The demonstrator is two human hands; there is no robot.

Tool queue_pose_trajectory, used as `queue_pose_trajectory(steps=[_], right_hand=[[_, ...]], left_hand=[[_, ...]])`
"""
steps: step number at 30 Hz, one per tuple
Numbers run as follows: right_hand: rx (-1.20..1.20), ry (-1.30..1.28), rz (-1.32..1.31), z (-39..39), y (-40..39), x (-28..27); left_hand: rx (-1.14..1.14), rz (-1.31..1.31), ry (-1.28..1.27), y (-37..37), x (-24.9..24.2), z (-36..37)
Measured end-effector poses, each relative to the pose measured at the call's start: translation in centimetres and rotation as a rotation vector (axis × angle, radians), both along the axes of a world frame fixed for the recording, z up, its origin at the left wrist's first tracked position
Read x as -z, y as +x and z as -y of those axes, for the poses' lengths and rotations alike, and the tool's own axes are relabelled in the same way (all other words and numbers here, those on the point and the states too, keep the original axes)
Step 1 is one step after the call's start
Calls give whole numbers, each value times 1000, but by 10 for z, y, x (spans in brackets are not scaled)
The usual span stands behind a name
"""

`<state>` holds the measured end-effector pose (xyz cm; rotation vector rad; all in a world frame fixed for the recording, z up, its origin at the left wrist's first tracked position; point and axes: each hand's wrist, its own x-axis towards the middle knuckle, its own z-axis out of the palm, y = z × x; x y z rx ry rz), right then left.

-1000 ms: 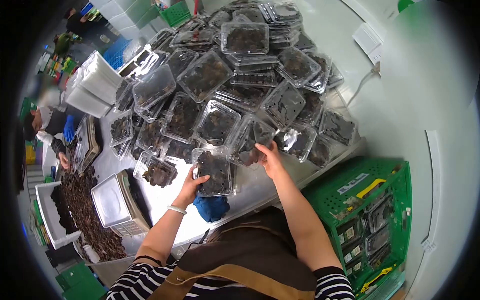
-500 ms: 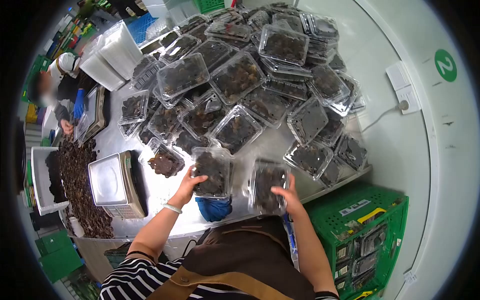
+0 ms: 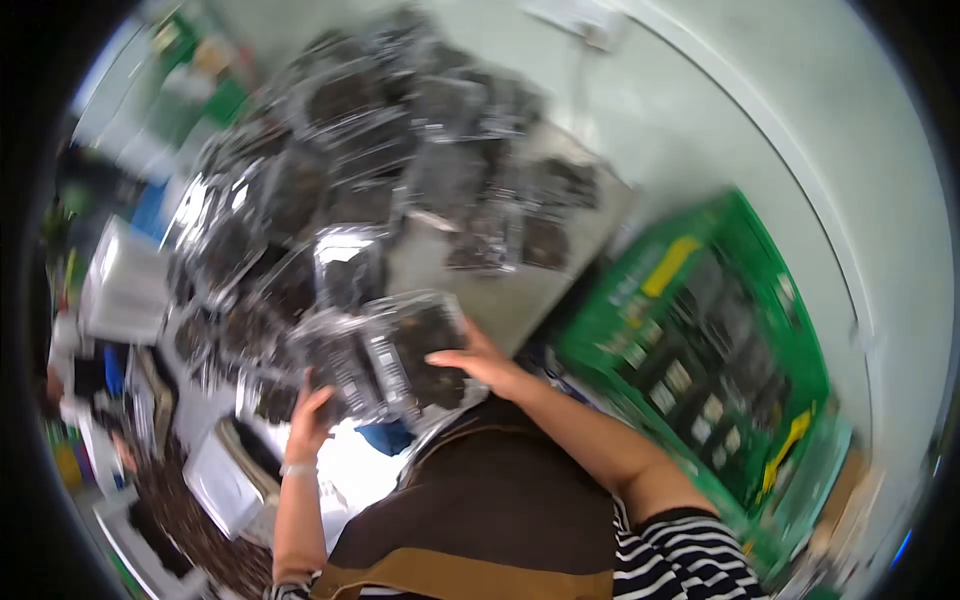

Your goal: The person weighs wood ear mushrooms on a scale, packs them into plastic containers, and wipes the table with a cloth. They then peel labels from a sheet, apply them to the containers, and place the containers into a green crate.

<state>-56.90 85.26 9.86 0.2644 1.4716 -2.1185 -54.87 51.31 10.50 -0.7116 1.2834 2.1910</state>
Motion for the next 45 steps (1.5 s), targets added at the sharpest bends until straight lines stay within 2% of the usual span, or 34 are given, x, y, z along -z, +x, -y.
queue_pose_trajectory(steps=[1, 2, 3, 4, 6, 7, 8, 11, 13, 14, 17, 18, 20, 21, 22, 23, 24, 26, 27, 28, 30, 31, 32, 34, 35, 36, 37, 38, 39, 40, 41, 42, 43, 45], right_hand=[[51, -67, 47, -3, 8, -41], [83, 148, -81, -9, 15, -62], [66, 40, -110, -20, 22, -93], [74, 84, -188, -33, 31, -124], [215, 164, -349, -57, 55, -148], [227, 223, -341, -85, 71, -170], [300, 230, -430, -110, 86, -184], [476, 203, -271, -193, 152, -219], [639, 197, -96, -239, 210, -220], [704, 115, -53, -257, 235, -219], [878, 47, 127, -309, 309, -198], [943, 15, 233, -321, 328, -186], [1061, -37, 446, -346, 357, -153], [1094, -40, 438, -354, 366, -133], [1128, -47, 431, -359, 373, -112], [1163, -55, 417, -366, 378, -97], [1068, -28, 415, -374, 381, -88], [889, 22, 405, -388, 389, -78], [893, 204, 352, -389, 394, -82], [893, 306, 313, -391, 404, -92], [872, 508, 242, -398, 427, -123], [862, 591, 340, -405, 440, -135], [902, 633, 316, -411, 450, -132], [973, 710, 268, -416, 465, -123], [855, 797, 205, -416, 462, -123], [783, 886, 201, -418, 462, -118], [705, 974, 186, -420, 460, -109], [624, 1060, 160, -422, 455, -99], [535, 1197, 164, -424, 457, -92], [416, 1471, 55, -423, 455, -91], [282, 1732, -69, -418, 455, -94], [149, 1979, -217, -411, 452, -99], [133, 2027, -295, -400, 440, -120], [115, 1850, -418, -384, 428, -142]], left_hand=[[-54, -61, 37, 8, -15, 6], [-93, -33, -43, 8, -30, 12], [-54, -78, -108, 6, -54, 11], [-30, -137, -168, 0, -81, 4], [39, -314, -210, -16, -129, -34], [187, -365, -179, -22, -153, -60], [149, -403, -179, -20, -177, -110], [576, -442, -229, -27, -207, -196], [835, -489, -234, -18, -219, -287], [937, -524, -190, -11, -223, -329], [1191, -575, -123, 5, -195, -427], [1261, -548, -84, 10, -181, -453], [1448, -254, -18, 16, -169, -496], [1544, -189, -109, 11, -135, -512], [1481, -72, 10, 19, -121, -522], [1533, -28, -55, 21, -116, -530], [1589, 18, -124, 24, -111, -536], [1562, -169, -4, 28, -83, -538], [1487, -170, 29, 31, -92, -538], [1474, -360, 0, 29, -99, -538], [1456, -612, -209, 22, -125, -528], [1374, -654, -330, 12, -114, -519], [1282, -690, -452, 2, -103, -508], [1335, -799, -581, -8, -105, -494], [1388, -828, -686, -30, -61, -483], [1389, -807, -805, -23, -64, -482], [1410, -726, -747, -15, -69, -484], [1409, -754, -789, -14, -57, -482], [1277, -848, -878, 2, -66, -480], [1234, -1045, -1014, 3, -61, -477], [1292, -802, -995, 17, -96, -477], [918, -1499, -1005, 20, -75, -466], [918, -1473, -906, 36, -107, -457], [818, -1260, -612, 67, -139, -425]])
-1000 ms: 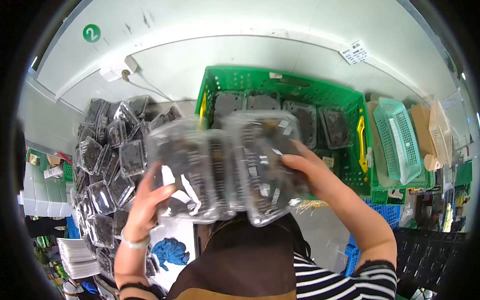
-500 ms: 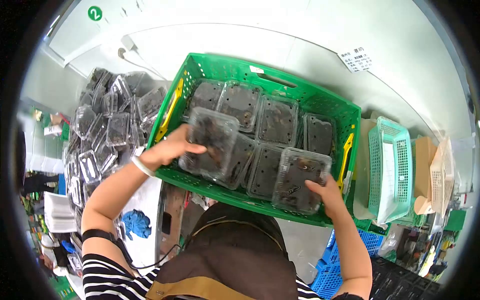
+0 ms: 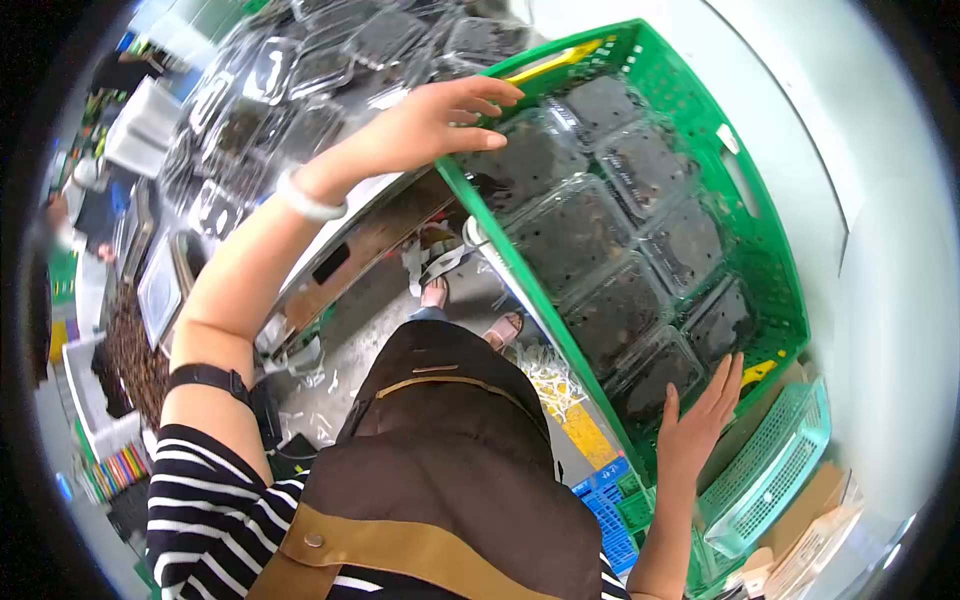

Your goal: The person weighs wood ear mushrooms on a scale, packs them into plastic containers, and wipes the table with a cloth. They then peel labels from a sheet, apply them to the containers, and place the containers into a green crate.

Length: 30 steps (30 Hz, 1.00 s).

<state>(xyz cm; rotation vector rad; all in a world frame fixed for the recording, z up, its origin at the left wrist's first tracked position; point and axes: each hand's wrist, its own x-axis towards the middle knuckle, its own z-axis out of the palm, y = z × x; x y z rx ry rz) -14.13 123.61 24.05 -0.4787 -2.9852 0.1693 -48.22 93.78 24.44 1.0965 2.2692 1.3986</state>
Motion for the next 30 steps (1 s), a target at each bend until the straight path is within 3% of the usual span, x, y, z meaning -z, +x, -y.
queue_pose_trajectory(steps=[2, 4, 5, 7, 8, 10, 11, 13, 15, 18, 22, 24, 25, 26, 27, 30], right_hand=[[-135, -78, -99, 28, -13, -16], [-442, -108, -203, 61, -24, -17], [-595, -124, -245, 79, -28, -16], [-823, -309, -262, 125, -35, -2], [-861, -425, -142, 147, -37, 7], [-810, -672, 122, 188, -38, 44], [-721, -797, 264, 208, -32, 79], [-656, -893, 448, 231, -15, 189], [-832, -640, 758, 244, -14, 256], [-992, -486, 895, 262, -24, 354], [-956, -369, 995, 297, -64, 488], [-914, -376, 943, 319, -88, 545], [-900, -396, 907, 333, -102, 577], [-877, -424, 869, 348, -115, 609], [-842, -456, 850, 360, -117, 638], [-565, -529, 787, 390, -126, 725]], left_hand=[[-124, 126, 116, 33, -15, 40], [-385, 227, 238, 70, -9, 86], [-549, 333, 341, 91, 14, 107], [-868, 421, 281, 140, 64, 146], [-916, 455, 212, 165, 98, 164], [-784, 372, -23, 226, 178, 205], [-639, 248, -457, 270, 237, 228], [-320, 363, -737, 367, 335, 263], [-136, 592, -1016, 394, 315, 251], [-387, 979, -817, 457, 383, 251], [-808, 927, -577, 509, 467, 244], [-795, 754, -619, 537, 494, 225], [-740, 863, -716, 553, 509, 214], [-544, 1032, -911, 523, 486, 209], [-505, 998, -1003, 504, 473, 203], [-612, 917, -943, 496, 465, 194]])
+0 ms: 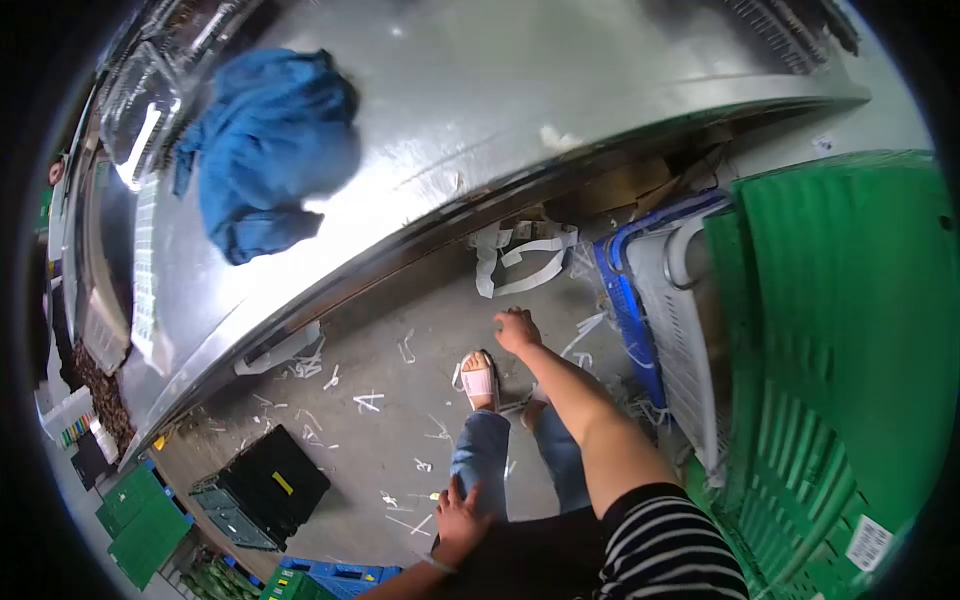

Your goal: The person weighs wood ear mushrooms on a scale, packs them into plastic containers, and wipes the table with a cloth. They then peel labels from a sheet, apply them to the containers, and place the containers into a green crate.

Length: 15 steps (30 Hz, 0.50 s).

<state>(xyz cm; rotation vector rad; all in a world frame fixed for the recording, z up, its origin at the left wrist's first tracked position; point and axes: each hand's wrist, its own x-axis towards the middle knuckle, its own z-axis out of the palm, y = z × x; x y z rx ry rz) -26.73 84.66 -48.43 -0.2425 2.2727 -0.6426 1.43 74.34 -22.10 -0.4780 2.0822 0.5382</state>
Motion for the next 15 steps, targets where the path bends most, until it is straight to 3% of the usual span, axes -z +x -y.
queue_pose_trajectory(steps=[5, 7, 10, 11, 12, 15], right_hand=[[317, 43, 125, 26, -10, 154], [342, 10, 117, 36, -20, 195], [495, -254, 424, 60, -28, 255], [581, -333, 464, 63, -30, 233], [629, -488, 532, 67, -28, 206], [529, -584, 463, 63, -13, 120]], left_hand=[[-111, -152, -12, -2, 5, 3], [-114, -194, -88, -2, 9, 3], [-124, -57, -154, -17, -3, 8], [-119, 17, -160, -18, -9, 7], [-156, -228, -160, -9, 3, 11], [-143, -193, -132, -4, 1, 3]])
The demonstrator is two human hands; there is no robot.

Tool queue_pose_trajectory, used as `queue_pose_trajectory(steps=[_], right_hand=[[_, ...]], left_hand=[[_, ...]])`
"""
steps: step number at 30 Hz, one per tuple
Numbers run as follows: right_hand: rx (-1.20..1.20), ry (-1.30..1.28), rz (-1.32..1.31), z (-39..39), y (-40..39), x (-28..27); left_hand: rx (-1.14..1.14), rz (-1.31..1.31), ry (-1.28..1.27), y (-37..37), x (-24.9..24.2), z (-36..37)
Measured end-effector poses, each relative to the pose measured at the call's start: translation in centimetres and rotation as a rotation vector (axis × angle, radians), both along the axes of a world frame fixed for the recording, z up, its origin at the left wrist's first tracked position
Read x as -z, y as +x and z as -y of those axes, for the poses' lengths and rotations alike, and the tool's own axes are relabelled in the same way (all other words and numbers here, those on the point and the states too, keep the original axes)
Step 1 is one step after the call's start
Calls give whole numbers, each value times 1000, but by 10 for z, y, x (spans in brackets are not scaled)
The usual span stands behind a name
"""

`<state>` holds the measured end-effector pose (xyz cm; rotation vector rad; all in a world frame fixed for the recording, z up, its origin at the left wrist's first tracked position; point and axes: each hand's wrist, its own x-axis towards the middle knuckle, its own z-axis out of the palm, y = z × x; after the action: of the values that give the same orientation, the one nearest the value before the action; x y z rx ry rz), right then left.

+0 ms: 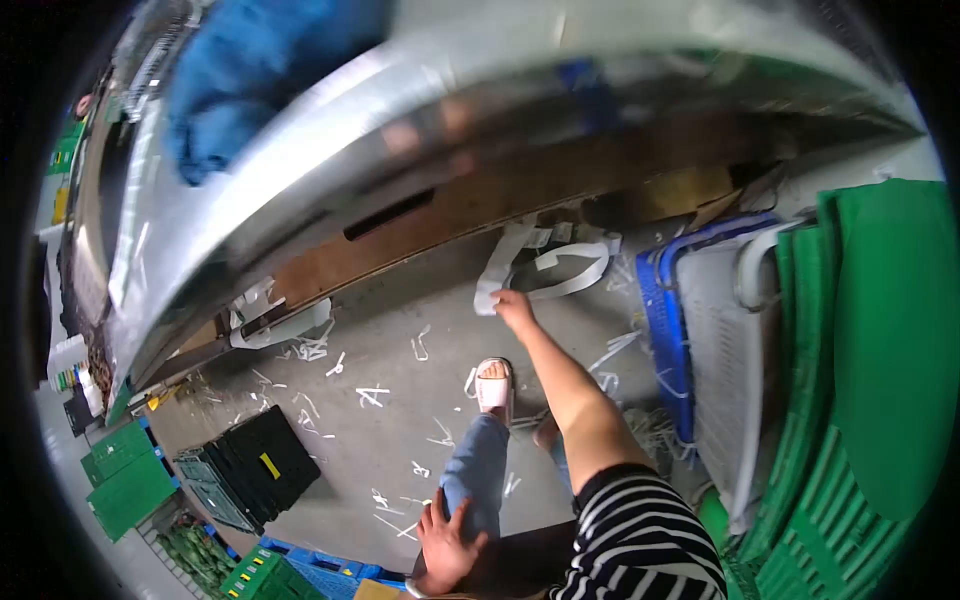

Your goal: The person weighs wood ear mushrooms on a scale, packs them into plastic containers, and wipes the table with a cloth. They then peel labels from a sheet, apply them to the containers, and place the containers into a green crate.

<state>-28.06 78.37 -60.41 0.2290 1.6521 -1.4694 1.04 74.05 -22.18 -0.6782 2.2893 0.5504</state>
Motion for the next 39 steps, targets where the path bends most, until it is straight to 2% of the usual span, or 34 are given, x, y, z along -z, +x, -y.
queue_pose_trajectory(steps=[2, 4, 6, 8, 9, 12, 13, 15, 18, 19, 20, 22, 23, 24, 25, 26, 28, 30, 32, 33, 36, 37, 38, 39], right_hand=[[75, -157, -10, -20, 18, -86], [88, -246, -154, -47, 29, -186], [79, -334, -141, -82, 30, -295], [52, -348, -98, -113, 24, -420], [42, -356, -84, -125, 21, -478], [67, -532, -151, -153, 24, -618], [23, -600, -154, -163, 25, -660], [23, -711, -290, -178, 27, -735], [81, -777, -553, -213, 31, -819], [195, -858, -564, -227, 35, -847], [301, -944, -575, -245, 35, -868], [419, -522, -1408, -314, 44, -863], [314, -914, -1211, -316, 41, -902], [216, -1338, -882, -318, 39, -940], [137, -1615, -545, -319, 36, -979], [120, -1531, -705, -329, 38, -1004], [152, -1126, -1321, -351, 47, -1050], [165, -902, -1670, -362, 53, -1094], [153, -762, -1896, -362, 60, -1131], [143, -704, -1965, -360, 63, -1147], [139, -568, -2137, -357, 69, -1186], [151, -543, -2155, -359, 68, -1192], [184, -518, -2165, -361, 67, -1194], [222, -477, -2110, -365, 62, -1189]], left_hand=[[-39, -15, 48, -2, -8, -5], [-71, -29, 62, 5, -7, -11], [-153, -175, 126, 3, -11, -15], [-321, -435, 236, -25, -31, -27], [-288, -562, 277, -51, -55, -32], [-133, -910, 372, -146, -172, -41], [-7, -949, 407, -169, -197, -38], [156, -946, 688, -203, -255, -36], [377, -885, 773, -222, -300, -42], [423, -885, 707, -225, -300, -46], [467, -744, 582, -224, -289, -42], [268, -672, 665, -226, -263, -35], [217, -627, 563, -232, -262, -34], [169, -577, 467, -238, -261, -35], [126, -522, 374, -245, -258, -37], [195, -627, 402, -253, -250, -43], [334, -825, 472, -273, -227, -64], [586, -686, 525, -299, -194, -82], [752, -559, 655, -317, -159, -103], [880, -569, 788, -323, -159, -111], [804, -420, 972, -321, -183, -129], [741, -491, 988, -320, -197, -126], [543, -506, 1122, -320, -210, -121], [463, -465, 1141, -326, -221, -113]])
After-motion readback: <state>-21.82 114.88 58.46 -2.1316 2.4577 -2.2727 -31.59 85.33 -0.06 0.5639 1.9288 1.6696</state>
